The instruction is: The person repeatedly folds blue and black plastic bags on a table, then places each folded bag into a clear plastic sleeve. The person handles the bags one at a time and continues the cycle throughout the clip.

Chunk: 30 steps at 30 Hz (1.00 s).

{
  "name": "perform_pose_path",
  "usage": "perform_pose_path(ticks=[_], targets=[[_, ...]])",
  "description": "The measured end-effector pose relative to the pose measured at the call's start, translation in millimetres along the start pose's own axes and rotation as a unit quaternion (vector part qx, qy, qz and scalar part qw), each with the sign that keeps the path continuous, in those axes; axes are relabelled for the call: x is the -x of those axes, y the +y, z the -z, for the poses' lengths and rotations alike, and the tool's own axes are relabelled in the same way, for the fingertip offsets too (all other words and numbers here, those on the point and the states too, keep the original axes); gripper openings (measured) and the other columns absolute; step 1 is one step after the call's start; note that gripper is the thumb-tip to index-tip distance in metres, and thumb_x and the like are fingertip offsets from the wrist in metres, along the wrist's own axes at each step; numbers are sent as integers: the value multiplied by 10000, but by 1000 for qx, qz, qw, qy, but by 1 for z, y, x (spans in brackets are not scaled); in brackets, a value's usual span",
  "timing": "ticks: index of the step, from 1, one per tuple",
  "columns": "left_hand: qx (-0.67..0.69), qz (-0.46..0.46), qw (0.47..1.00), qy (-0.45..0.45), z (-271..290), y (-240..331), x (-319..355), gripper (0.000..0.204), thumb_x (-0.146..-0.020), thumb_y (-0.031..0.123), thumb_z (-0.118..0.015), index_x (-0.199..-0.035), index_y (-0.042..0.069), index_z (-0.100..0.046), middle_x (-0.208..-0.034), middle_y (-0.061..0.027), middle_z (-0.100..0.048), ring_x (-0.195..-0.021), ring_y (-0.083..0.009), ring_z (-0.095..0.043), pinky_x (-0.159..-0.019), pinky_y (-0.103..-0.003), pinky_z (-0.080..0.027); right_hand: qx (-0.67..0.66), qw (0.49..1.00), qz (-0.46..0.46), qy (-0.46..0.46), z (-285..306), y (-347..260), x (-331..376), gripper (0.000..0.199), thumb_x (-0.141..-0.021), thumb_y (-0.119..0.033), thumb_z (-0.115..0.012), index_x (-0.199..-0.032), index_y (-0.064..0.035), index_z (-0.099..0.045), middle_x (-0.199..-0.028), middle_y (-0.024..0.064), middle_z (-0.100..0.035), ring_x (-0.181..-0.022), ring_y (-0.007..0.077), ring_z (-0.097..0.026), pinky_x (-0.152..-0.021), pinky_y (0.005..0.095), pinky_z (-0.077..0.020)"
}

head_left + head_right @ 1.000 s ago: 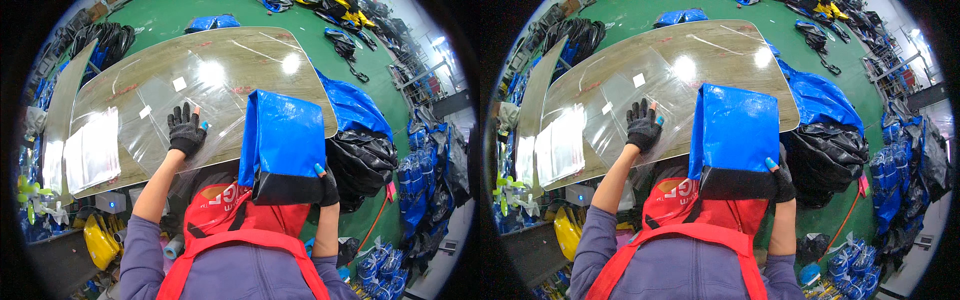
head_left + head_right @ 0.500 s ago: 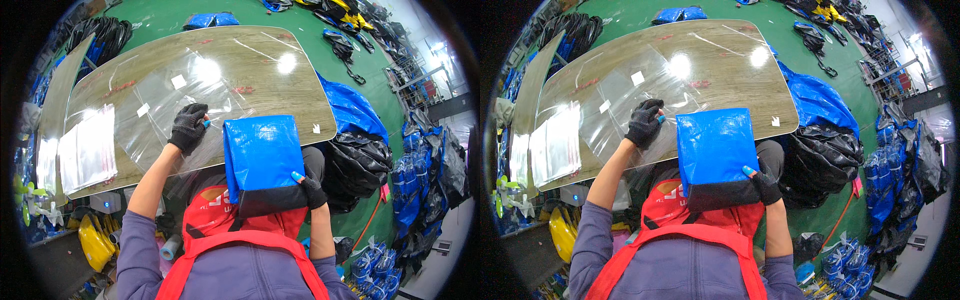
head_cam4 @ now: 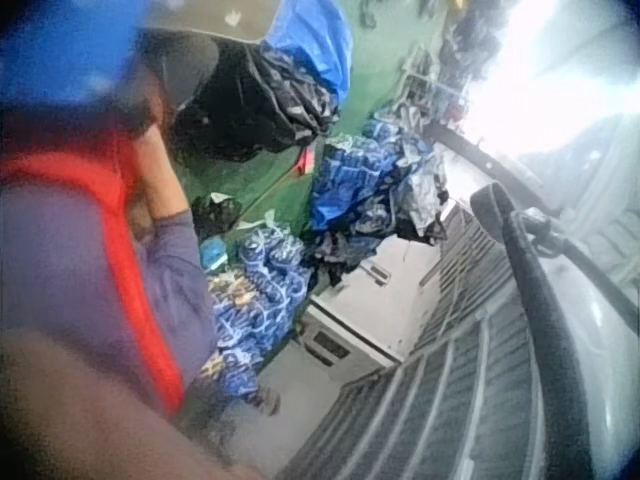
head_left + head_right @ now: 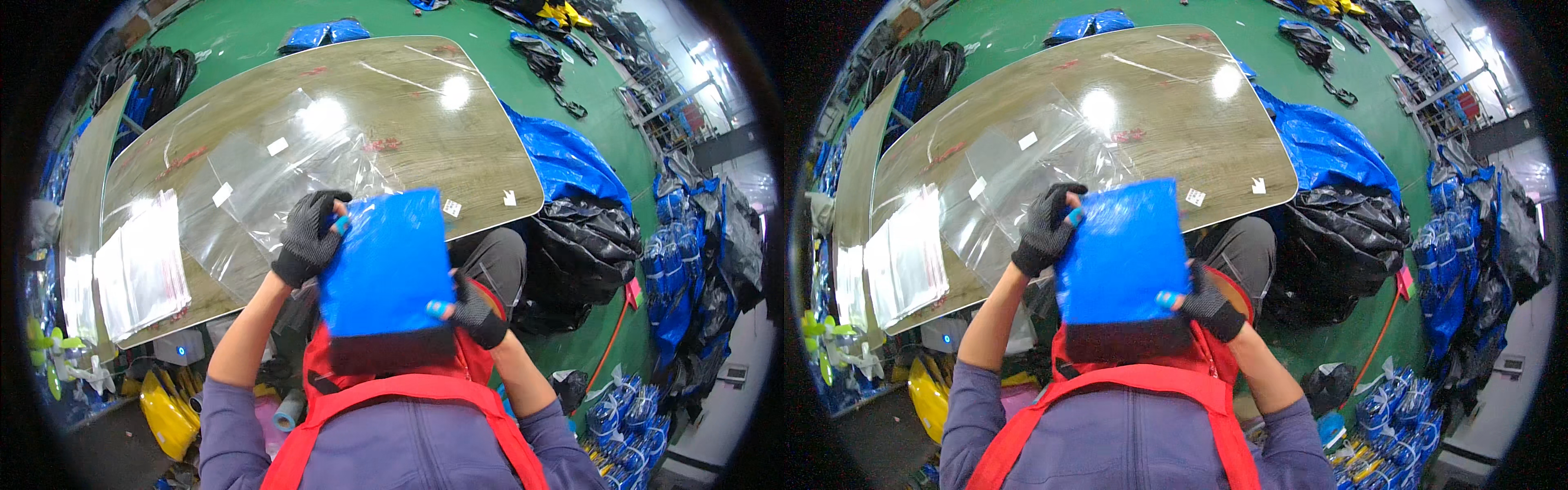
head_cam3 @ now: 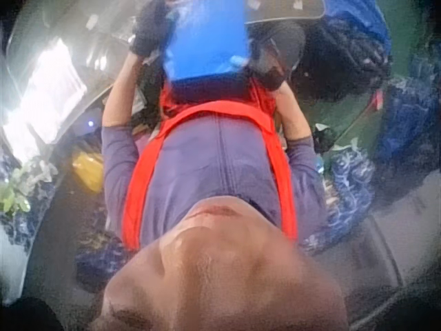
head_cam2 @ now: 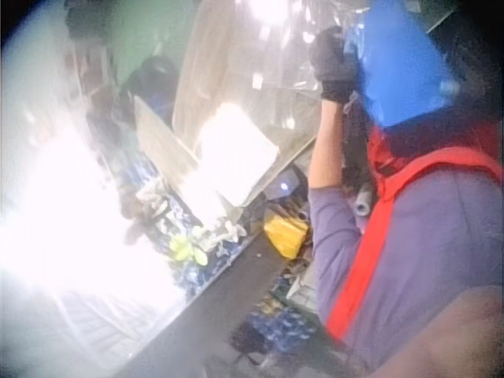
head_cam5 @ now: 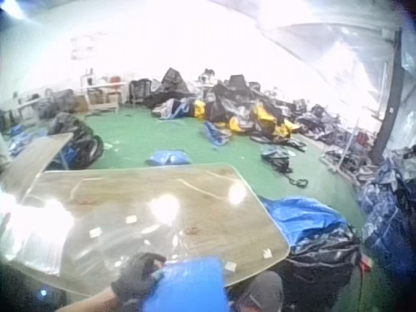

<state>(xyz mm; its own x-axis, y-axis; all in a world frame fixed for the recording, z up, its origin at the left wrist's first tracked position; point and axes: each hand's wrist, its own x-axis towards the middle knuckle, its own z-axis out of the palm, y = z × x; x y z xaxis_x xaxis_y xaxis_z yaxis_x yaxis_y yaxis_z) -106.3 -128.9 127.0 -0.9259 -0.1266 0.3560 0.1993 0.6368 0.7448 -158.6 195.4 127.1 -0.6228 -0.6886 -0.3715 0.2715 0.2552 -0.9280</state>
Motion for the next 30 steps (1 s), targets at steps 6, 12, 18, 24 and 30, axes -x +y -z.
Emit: perform_pose_path(ticks=[6, 12, 18, 24, 30], targets=[[-48, -36, 993, -102, 7, 30, 29, 237, -715, -8, -566, -936, 72, -534, -1180, -165, -622, -1117, -366, -577, -1036, -480, -368, -160, 978, 30, 129, 16, 30, -87, 231, -982, -292, -497, -1010, -77, -575, -792, 18, -577, -665, 101, -523, -607, 233, -463], [-88, -53, 989, -103, 4, 40, 35, 253, -831, 146, -630, -1061, 62, -564, -1230, -175, -594, -1227, -402, -487, -1075, -499, -324, -83, 981, -87, -150, 29, 4, -137, 193, -877, -236, -612, -924, -51, -643, -848, 28, -628, -726, 102, -576, -649, 264, -484], [-209, -32, 972, -104, 2, 40, 46, 487, -791, 179, -678, -1244, 81, -530, -1343, -162, -511, -1340, -379, -365, -1132, -547, -212, -17, 995, 91, 30, 26, 2, -103, 119, -870, -156, -582, -915, -52, -616, -836, 11, -609, -790, 77, -531, -715, 230, -437], [-204, 17, 972, -115, -5, 34, 63, 529, -820, 281, -670, -1294, 94, -528, -1428, -152, -434, -1377, -397, -296, -1134, -542, -202, -134, 958, 158, 197, 21, 29, -54, 186, -933, -223, -571, -955, -39, -586, -841, -4, -580, -774, 91, -513, -724, 246, -437], [80, 212, 965, 129, -15, 19, 62, 620, -898, 371, -619, -1354, 5, -414, -1341, -217, -456, -1265, -302, -428, -1046, -385, -360, -96, 994, -46, 31, 28, 10, -51, 399, -905, -388, -618, -1072, -27, -646, -872, 29, -635, -794, 113, -584, -717, 265, -490]])
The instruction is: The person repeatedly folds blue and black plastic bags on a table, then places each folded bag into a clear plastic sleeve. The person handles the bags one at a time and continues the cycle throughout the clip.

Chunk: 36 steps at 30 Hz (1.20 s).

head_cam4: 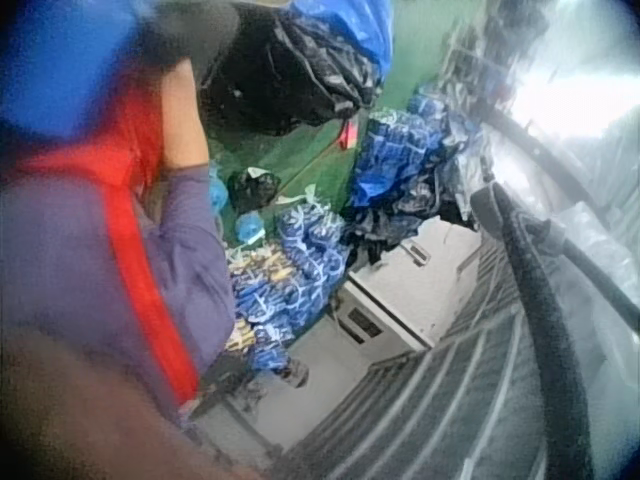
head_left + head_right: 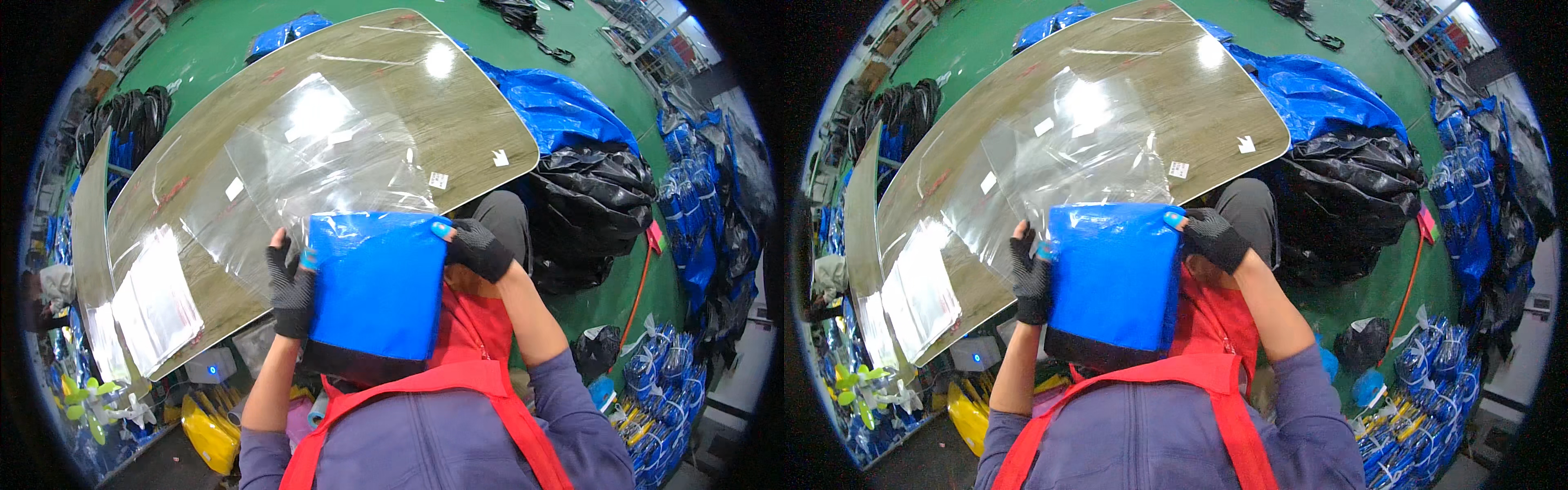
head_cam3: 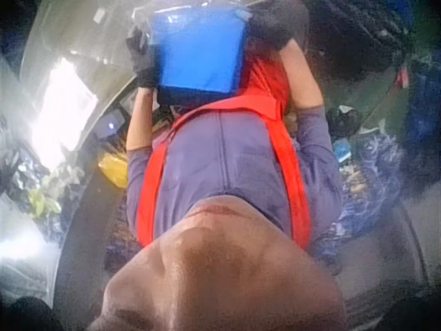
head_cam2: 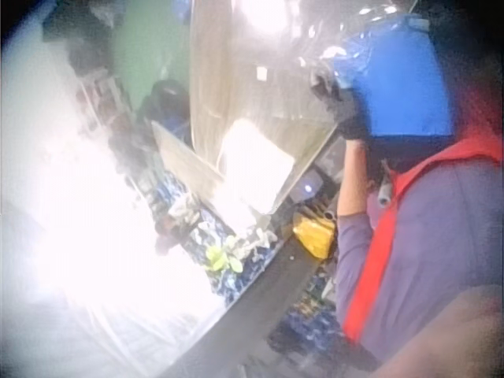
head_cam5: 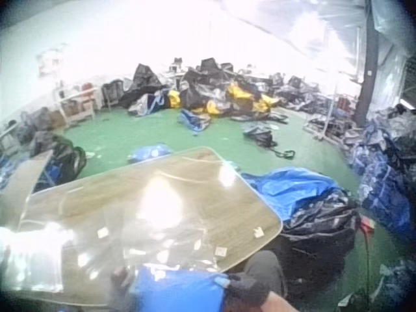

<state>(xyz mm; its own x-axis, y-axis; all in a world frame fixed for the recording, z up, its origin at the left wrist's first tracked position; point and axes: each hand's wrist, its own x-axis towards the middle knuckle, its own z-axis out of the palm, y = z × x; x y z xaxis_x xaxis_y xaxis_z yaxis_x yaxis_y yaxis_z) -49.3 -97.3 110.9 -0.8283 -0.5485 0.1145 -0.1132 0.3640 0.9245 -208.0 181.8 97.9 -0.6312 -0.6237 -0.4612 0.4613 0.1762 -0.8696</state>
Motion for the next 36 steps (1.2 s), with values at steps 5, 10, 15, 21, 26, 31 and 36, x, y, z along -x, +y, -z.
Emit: perform_pose_path(ticks=[5, 10, 15, 21, 26, 31, 36], targets=[[172, 242, 954, -38, 11, -10, -16, 555, -911, 392, -615, -1297, 22, -467, -1193, -127, -556, -1040, -196, -538, -894, -315, -445, -31, 994, 101, 35, -19, -4, -24, 278, -831, -320, -736, -825, -58, -643, -765, 23, -638, -708, 105, -579, -651, 264, -489], [299, 314, 897, -89, 24, -9, -27, 670, -849, 348, -705, -1382, 59, -421, -1174, -95, -571, -1020, -178, -553, -876, -309, -464, -20, 981, 160, 106, -46, 11, -31, 363, -752, -310, -817, -726, -56, -558, -677, 22, -588, -643, 103, -554, -603, 257, -480], [154, 184, 968, -76, 21, -5, -30, 837, -815, 342, -737, -1452, 52, -278, -1242, -130, -528, -1036, -213, -550, -870, -329, -476, -40, 977, 168, 122, -52, 8, -30, 266, -822, -259, -755, -772, -49, -600, -745, 11, -620, -707, 77, -554, -654, 246, -465], [168, 165, 971, -47, 20, -8, -20, 843, -842, 388, -709, -1471, 77, -242, -1257, -156, -513, -1078, -206, -518, -904, -330, -454, 239, 918, 145, 282, -62, 18, -14, 328, -916, -324, -617, -908, -1, -671, -699, 159, -639, -639, 180, -602, -612, 324, -461], [251, 261, 928, -87, 26, -13, -24, 747, -860, 369, -689, -1435, 42, -340, -1270, -139, -508, -1120, -209, -510, -946, -333, -439, 180, 878, 277, 345, -77, 46, 7, 289, -967, -251, -522, -982, -8, -678, -765, 191, -656, -672, 310, -644, -611, 362, -480], [235, 276, 919, -155, 19, -16, -16, 726, -811, 367, -741, -1369, 30, -423, -1214, -138, -567, -1067, -235, -565, -894, -350, -484, 251, 875, 264, 320, -72, 72, 25, 271, -959, -238, -520, -1016, -21, -671, -808, 214, -656, -725, 343, -659, -626, 405, -492], [118, 252, 948, -155, 15, -10, 21, 782, -767, 452, -760, -1349, 33, -448, -1213, -144, -580, -1086, -246, -566, -909, -375, -484, 353, 889, 208, 205, -45, 89, 47, 302, -942, -289, -527, -1024, -36, -670, -778, 226, -636, -714, 363, -649, -605, 418, -491]])
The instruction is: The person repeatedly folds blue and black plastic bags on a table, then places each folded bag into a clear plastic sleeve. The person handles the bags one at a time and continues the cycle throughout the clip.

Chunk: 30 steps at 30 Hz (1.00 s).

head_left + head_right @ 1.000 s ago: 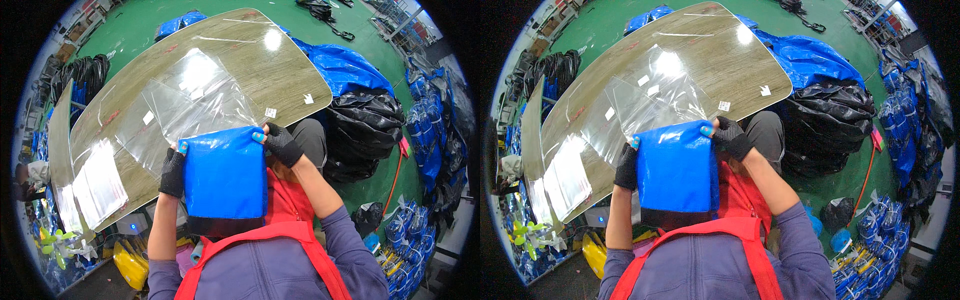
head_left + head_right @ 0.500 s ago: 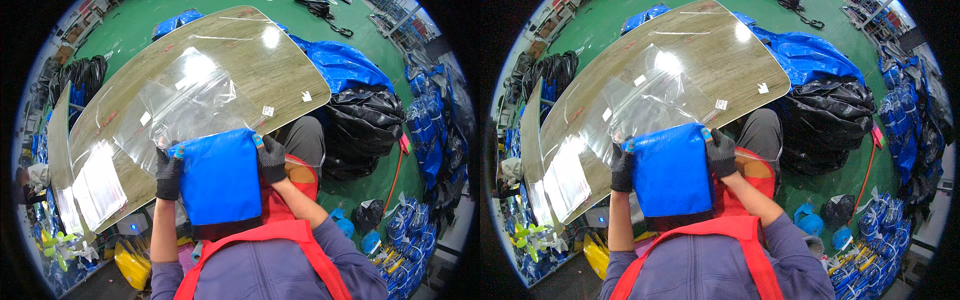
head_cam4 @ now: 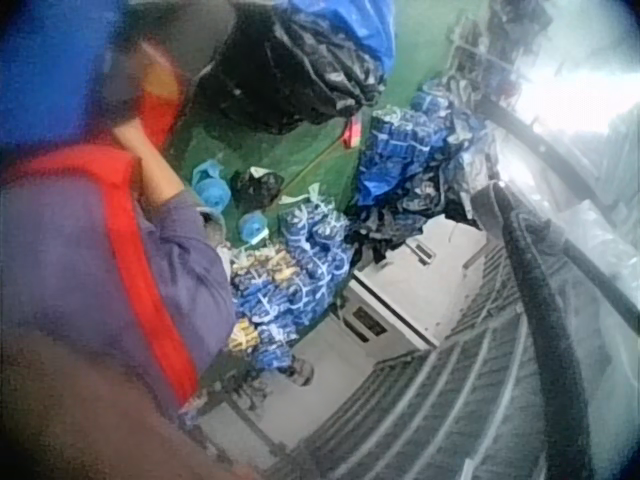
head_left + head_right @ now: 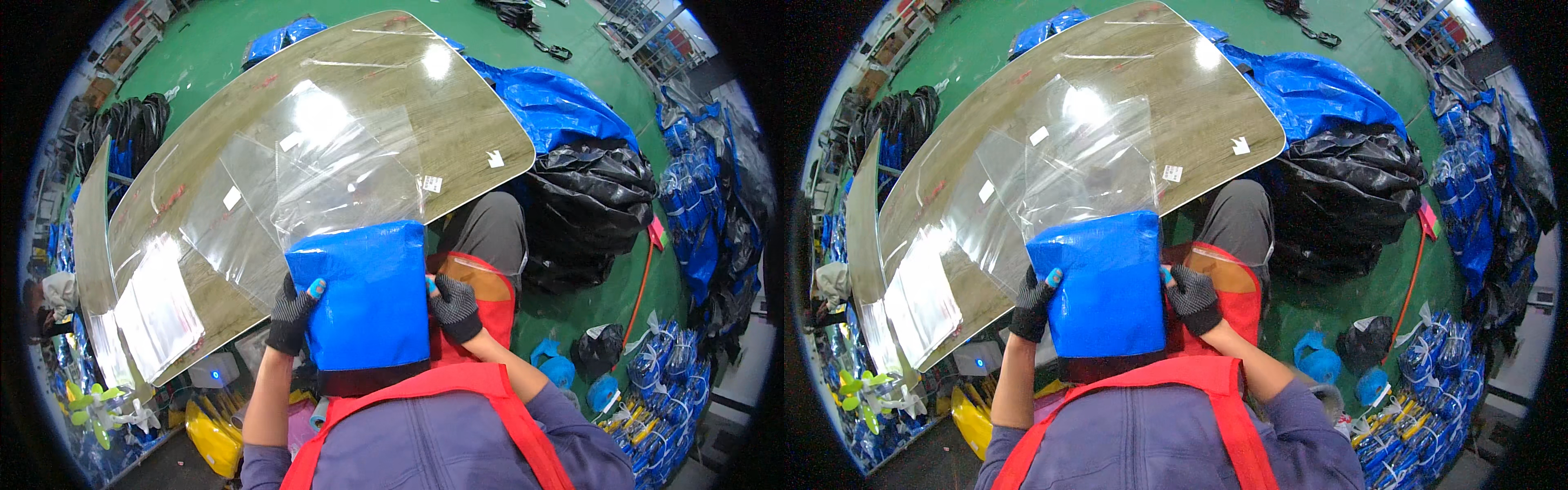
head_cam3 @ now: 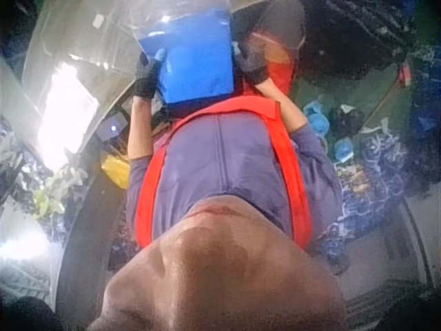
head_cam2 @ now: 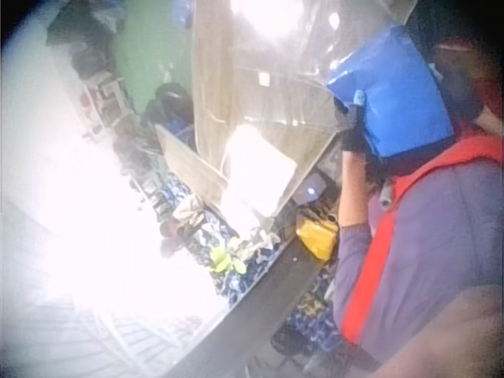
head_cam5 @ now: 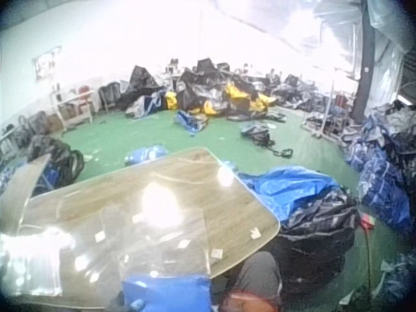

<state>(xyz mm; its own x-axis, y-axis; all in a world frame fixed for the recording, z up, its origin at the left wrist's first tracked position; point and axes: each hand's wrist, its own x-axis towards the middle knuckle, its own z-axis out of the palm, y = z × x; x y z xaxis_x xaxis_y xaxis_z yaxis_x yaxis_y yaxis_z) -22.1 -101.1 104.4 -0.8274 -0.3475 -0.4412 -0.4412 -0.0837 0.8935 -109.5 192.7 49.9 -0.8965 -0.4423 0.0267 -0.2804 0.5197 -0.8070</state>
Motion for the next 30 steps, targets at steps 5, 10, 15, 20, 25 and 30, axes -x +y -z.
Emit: perform_pose_path(ticks=[5, 10, 15, 20, 25, 30], targets=[[105, 5, 994, -14, 12, 7, -6, 617, -903, 457, -613, -1333, 43, -459, -1184, -85, -578, -1038, -166, -541, -881, -328, -470, -413, 888, -197, 47, 0, 17, -33, 407, -935, -385, -569, -1090, -12, -621, -913, 135, -683, -779, 223, -665, -696, 353, -523], [82, -109, 991, 14, 8, 10, -43, 401, -918, 411, -611, -1088, 49, -634, -932, -21, -633, -815, -97, -543, -711, -258, -456, -381, 914, -125, -59, -30, -1, -60, 485, -873, -406, -650, -1153, -13, -602, -1036, 118, -659, -936, 198, -611, -815, 357, -499], [-19, -56, 992, 114, -10, 9, -33, 363, -856, 339, -696, -1073, 66, -594, -899, -48, -604, -775, -124, -550, -657, -283, -472, -383, 896, -206, -92, -19, -35, -26, 616, -821, -407, -718, -1242, 1, -530, -1119, 179, -628, -1031, 260, -598, -898, 395, -490], [42, 7, 990, -136, -16, 2, 26, 796, -818, 398, -713, -1423, 51, -328, -1350, -156, -466, -1192, -270, -488, -988, -388, -426, -462, 857, -208, -97, 36, -53, -18, 717, -787, -370, -766, -1314, 13, -466, -1151, 208, -606, -1064, 274, -591, -924, 403, -488], [25, 68, 995, -65, -29, -48, 92, 952, -784, 559, -697, -1451, 12, -295, -1412, -172, -423, -1298, -284, -394, -1084, -400, -311, -308, 936, -83, -148, 50, -57, 8, 691, -797, -380, -753, -1290, 27, -491, -1101, 167, -644, -998, 239, -620, -898, 356, -497], [-11, 86, 973, -215, -8, -45, 84, 858, -848, 618, -584, -1404, 4, -365, -1269, -134, -546, -1135, -233, -531, -963, -381, -443, -368, 882, -210, -205, 45, -30, 53, 654, -812, -388, -739, -1261, 41, -534, -1160, 162, -632, -1070, 217, -596, -944, 338, -464]])
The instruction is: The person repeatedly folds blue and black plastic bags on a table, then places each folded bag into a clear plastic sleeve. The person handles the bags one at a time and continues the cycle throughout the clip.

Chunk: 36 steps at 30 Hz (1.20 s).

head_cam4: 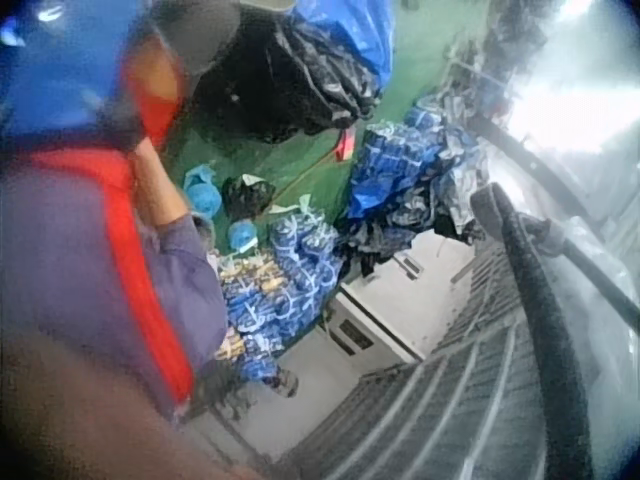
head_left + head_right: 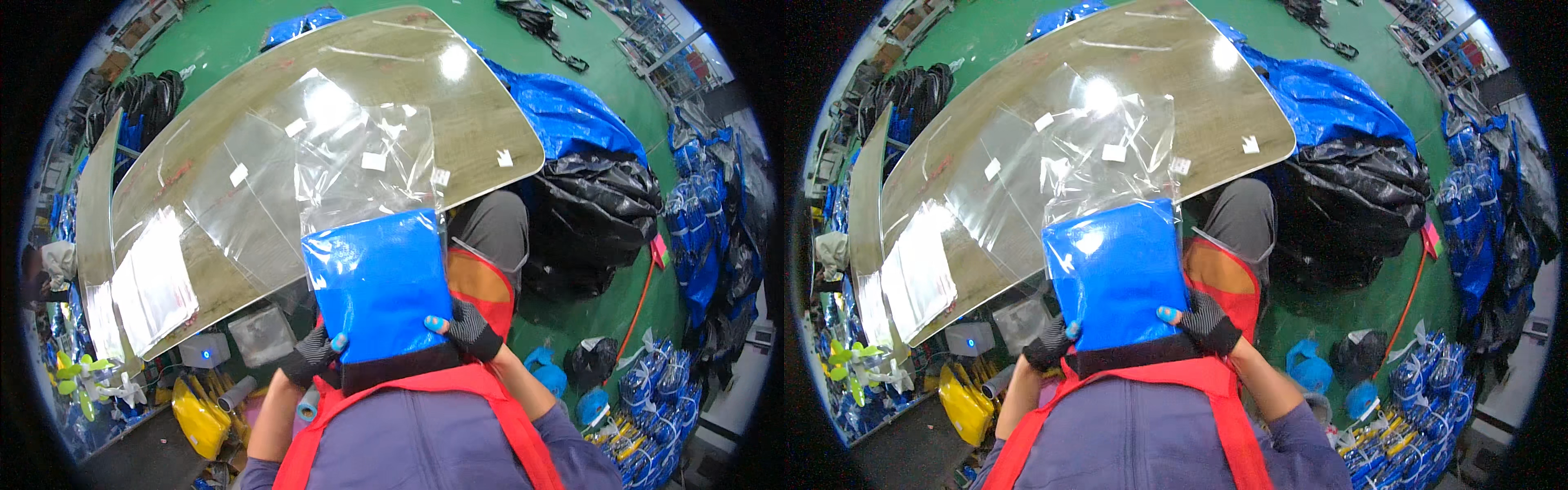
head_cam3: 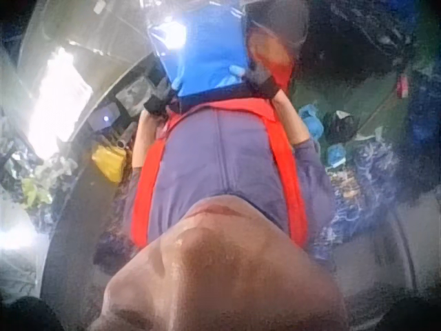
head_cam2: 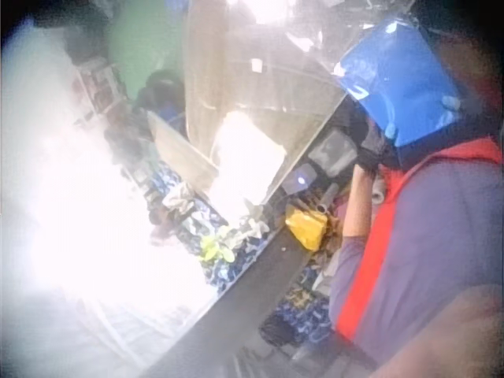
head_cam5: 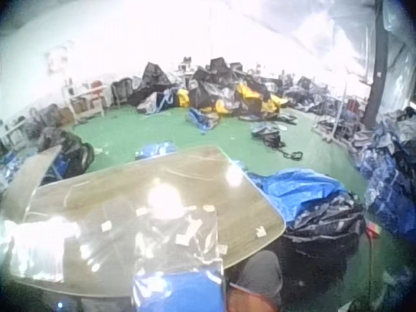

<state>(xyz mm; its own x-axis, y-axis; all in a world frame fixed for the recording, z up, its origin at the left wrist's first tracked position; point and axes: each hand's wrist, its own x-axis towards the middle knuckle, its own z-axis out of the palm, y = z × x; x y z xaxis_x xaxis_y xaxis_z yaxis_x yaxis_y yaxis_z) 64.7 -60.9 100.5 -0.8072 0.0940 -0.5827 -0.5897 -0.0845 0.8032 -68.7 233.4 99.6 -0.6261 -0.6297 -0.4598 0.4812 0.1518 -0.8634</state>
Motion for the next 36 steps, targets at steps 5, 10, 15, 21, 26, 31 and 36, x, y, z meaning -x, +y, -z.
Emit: perform_pose_path(ticks=[5, 10, 15, 21, 26, 31, 36], targets=[[182, -133, 966, 125, 17, 67, -49, 728, -836, 486, -679, -1337, 15, -437, -1217, -116, -559, -1096, -202, -546, -893, -337, -478, 152, 984, 16, -93, 27, -41, -23, 635, -840, -415, -702, -1261, 26, -527, -1150, 151, -634, -1029, 222, -614, -893, 349, -499], [99, -68, 986, 114, -35, 59, -32, 787, -798, 355, -753, -1401, 10, -383, -1311, -147, -518, -1189, -258, -486, -1017, -391, -394, -36, 998, 43, 35, 7, -66, -21, 677, -825, -363, -718, -1332, -2, -451, -1216, 162, -590, -1055, 254, -606, -894, 374, -508], [147, -228, 962, -33, -36, 15, 11, 1032, -714, 328, -814, -1492, 56, -192, -1436, -150, -390, -1318, -274, -381, -1094, -428, -310, 26, 995, 96, -6, -5, 10, 22, 709, -802, -362, -744, -1344, -7, -455, -1252, 143, -581, -1150, 239, -545, -994, 392, -420], [114, -106, 978, 138, -35, -24, -10, 773, -815, 377, -727, -1387, -23, -396, -1302, -153, -535, -1176, -237, -508, -1008, -363, -400, 207, 977, -57, -6, 22, 17, 0, 568, -851, -462, -665, -1177, -1, -601, -1055, 120, -666, -960, 177, -611, -896, 345, -473], [66, 10, 998, -22, -17, 9, -14, 821, -778, 418, -754, -1381, -18, -408, -1285, -138, -549, -1164, -227, -520, -994, -371, -423, 60, 994, 89, 21, 12, -32, -20, 616, -838, -361, -708, -1312, -26, -501, -1171, 145, -634, -1081, 228, -597, -959, 397, -454], [185, -160, 964, 101, -13, 38, -20, 895, -713, 411, -811, -1392, 18, -380, -1287, -147, -537, -1187, -258, -510, -958, -412, -470, 28, 994, 68, -86, -6, -46, -2, 927, -724, -431, -798, -1421, -31, -335, -1352, 157, -501, -1244, 274, -487, -1016, 405, -424], [128, -53, 990, 13, -22, 28, -21, 945, -710, 356, -822, -1438, 28, -317, -1358, -144, -480, -1217, -259, -483, -1013, -399, -417, -13, 999, 7, -30, -1, -42, 3, 927, -735, -438, -785, -1423, -18, -327, -1374, 174, -472, -1272, 272, -453, -1043, 411, -392]])
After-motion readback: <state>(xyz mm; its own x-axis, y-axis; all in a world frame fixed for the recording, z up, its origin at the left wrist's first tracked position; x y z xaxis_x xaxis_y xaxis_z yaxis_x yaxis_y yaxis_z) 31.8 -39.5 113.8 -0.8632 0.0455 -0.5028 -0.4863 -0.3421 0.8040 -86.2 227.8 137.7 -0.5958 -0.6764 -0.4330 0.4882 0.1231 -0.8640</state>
